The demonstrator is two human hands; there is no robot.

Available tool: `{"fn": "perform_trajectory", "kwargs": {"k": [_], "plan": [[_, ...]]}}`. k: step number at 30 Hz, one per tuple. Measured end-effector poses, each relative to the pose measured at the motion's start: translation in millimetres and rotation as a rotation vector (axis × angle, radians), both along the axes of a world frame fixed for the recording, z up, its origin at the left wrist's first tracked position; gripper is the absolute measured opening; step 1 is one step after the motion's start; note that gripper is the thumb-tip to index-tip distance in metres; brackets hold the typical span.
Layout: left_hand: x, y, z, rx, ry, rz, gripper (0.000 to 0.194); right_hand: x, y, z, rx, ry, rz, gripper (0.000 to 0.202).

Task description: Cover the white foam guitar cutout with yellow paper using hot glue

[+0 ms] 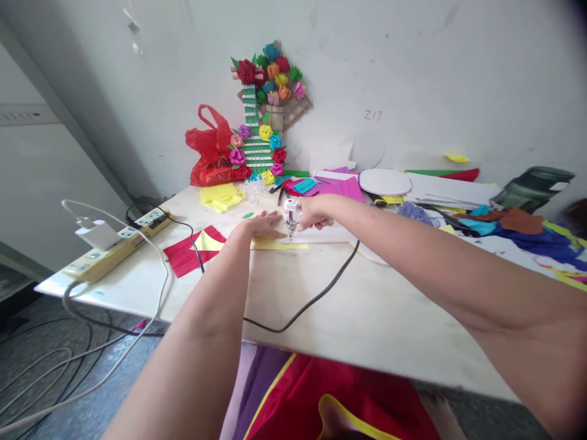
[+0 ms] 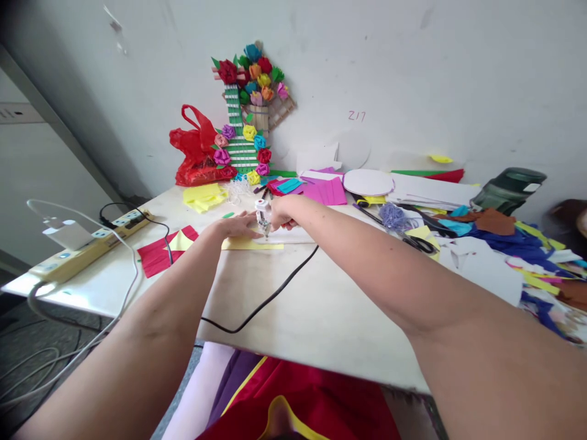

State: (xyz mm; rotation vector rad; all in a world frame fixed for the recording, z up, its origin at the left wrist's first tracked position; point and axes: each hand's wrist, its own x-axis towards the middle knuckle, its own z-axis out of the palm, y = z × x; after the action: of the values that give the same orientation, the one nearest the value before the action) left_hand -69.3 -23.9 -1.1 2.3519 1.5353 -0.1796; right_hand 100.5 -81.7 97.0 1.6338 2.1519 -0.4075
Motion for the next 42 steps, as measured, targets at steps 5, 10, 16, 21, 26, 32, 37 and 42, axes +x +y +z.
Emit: {"fn": "perform_trajectory", "kwargs": {"k": [5,10,16,21,26,32,37,42], "plan": [[-0.3,-0.3,0.6,0.006,0.007,0.014,0.093,1.5,-3.2,0.9,0.003,0.002,-0.021,0.042],[0.0,0.4,0.3,-0.011,0.009,0.008,0.096,-1.2,-9.7,8.8,0.034,-0.026,0.02,0.051],[-0.9,1.8,-0.3,-0.022,0.003,-0.006,0.097,3.5,-6.2,-1.0,0.052,0.015,0.018,0.052],[-0.8,0.3,0.0,-0.007,0.004,0.015,0.099,6.3,-9.1,6.8,0.069,0.076,0.043,0.052],[0.5,-0.2,2.0,-0.027,0.013,-0.004,0.099,25.8,-8.3,26.4,0.123,0.12,-0.004,0.045],[1.4,-2.4,4.1,-0.041,0.019,0.023,0.1,35.4,-18.3,20.7,0.046,0.174,0.0,0.04],[1.9,-3.9,4.3,-0.027,0.018,0.03,0.099,34.8,-18.0,12.6,0.035,0.196,-0.006,0.042],[2.4,-3.2,2.8,-0.019,0.025,0.026,0.099,35.5,-11.5,3.5,0.019,0.197,-0.004,0.045]]}}
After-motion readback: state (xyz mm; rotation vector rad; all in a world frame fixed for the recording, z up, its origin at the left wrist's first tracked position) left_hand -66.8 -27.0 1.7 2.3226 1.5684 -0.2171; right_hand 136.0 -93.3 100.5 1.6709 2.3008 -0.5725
